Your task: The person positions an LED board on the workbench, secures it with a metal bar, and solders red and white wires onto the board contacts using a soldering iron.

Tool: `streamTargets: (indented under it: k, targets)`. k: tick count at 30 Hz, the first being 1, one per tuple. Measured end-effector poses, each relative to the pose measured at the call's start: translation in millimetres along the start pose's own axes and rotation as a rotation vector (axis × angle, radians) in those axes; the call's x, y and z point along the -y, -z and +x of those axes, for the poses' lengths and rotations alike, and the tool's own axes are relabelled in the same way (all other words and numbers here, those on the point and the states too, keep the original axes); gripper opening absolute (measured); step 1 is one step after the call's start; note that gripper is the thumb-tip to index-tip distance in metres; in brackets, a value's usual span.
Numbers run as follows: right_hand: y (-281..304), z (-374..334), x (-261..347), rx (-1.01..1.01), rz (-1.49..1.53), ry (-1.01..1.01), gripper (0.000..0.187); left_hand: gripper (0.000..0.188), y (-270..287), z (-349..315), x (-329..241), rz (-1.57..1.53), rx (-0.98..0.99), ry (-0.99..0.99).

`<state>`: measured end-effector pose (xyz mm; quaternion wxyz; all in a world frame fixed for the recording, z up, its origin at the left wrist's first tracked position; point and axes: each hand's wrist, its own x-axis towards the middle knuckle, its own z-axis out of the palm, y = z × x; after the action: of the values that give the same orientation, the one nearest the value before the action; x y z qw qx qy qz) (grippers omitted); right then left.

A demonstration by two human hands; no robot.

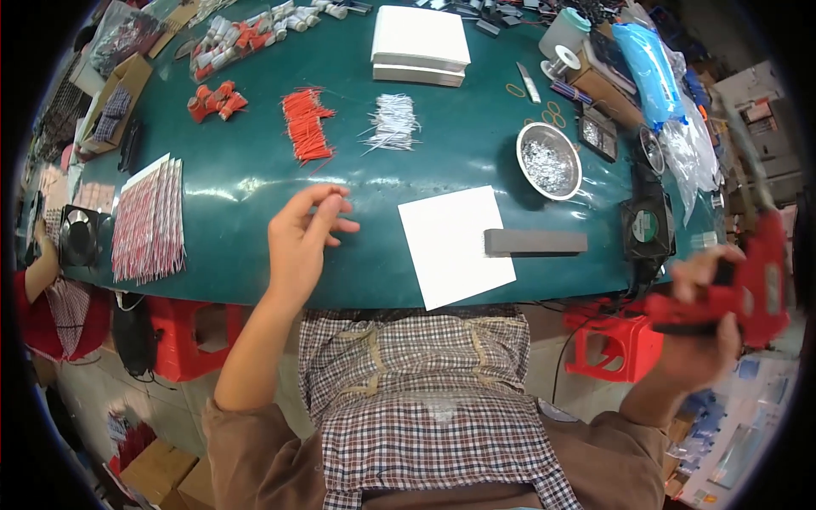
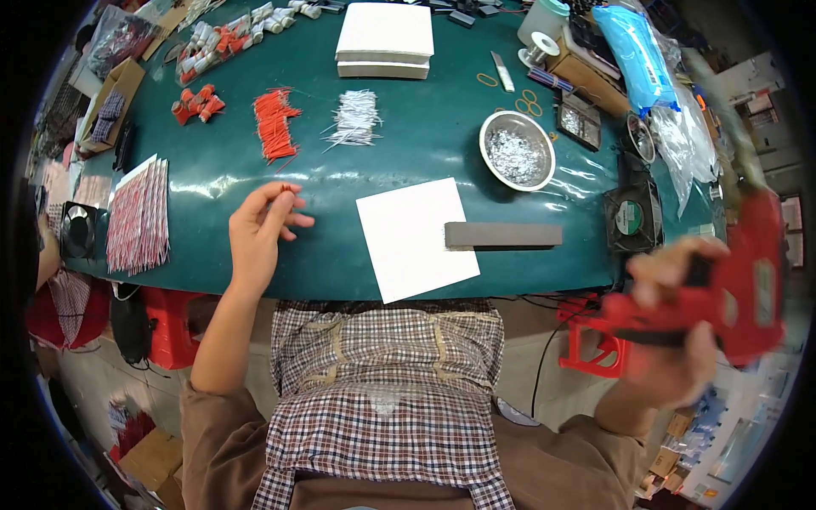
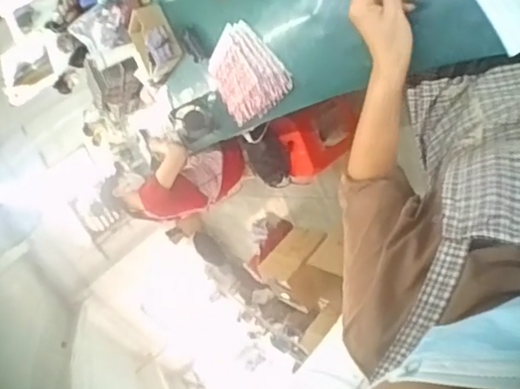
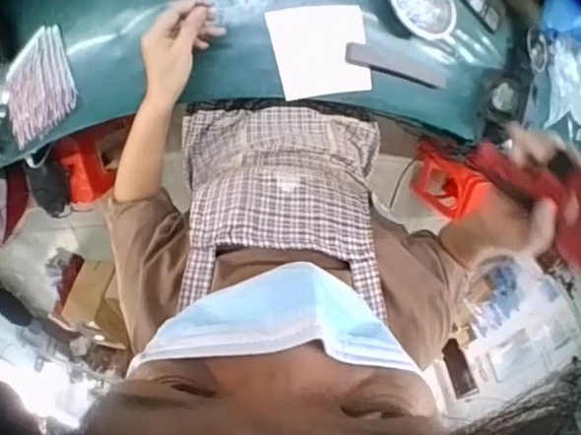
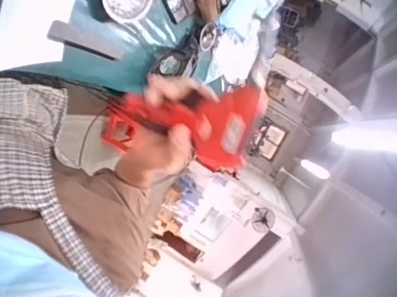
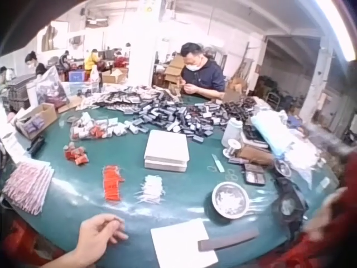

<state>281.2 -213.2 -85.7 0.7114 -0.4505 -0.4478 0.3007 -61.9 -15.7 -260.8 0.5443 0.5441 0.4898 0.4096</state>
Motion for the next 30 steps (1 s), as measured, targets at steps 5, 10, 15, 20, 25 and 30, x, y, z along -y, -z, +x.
streamTargets:
  k: [5, 10, 15, 20, 25, 30]
  targets:
    - [-28, -20, -78, 0.149, 0.050, -0.233, 0.075, 0.010, -46, -42, -34, -0.021, 0.525, -0.196]
    - [-49, -31, -105, 0.364, 0.036, -0.272, 0.062, 0.010, -90, -69, -59, -0.286, 1.034, -0.151]
    - [-41, -43, -101, 0.436, -0.059, -0.231, 0.063, 0.014, -109, -81, -55, -0.112, 0.916, -0.527]
    - [22, -46, -88, 0.391, -0.382, -0.180, 0.070, 0.026, -83, -89, -73, -0.085, 0.753, -0.477]
    - [109, -51, -50, -0.051, -0.633, -0.553, 0.066, 0.018, -58, -76, -65, 0.114, 0.497, -0.634]
    - [144, -10, 53, -0.210, -1.407, 0.296, 0.051, 0.018, -71, -85, -64, 0.092, 0.565, -0.612]
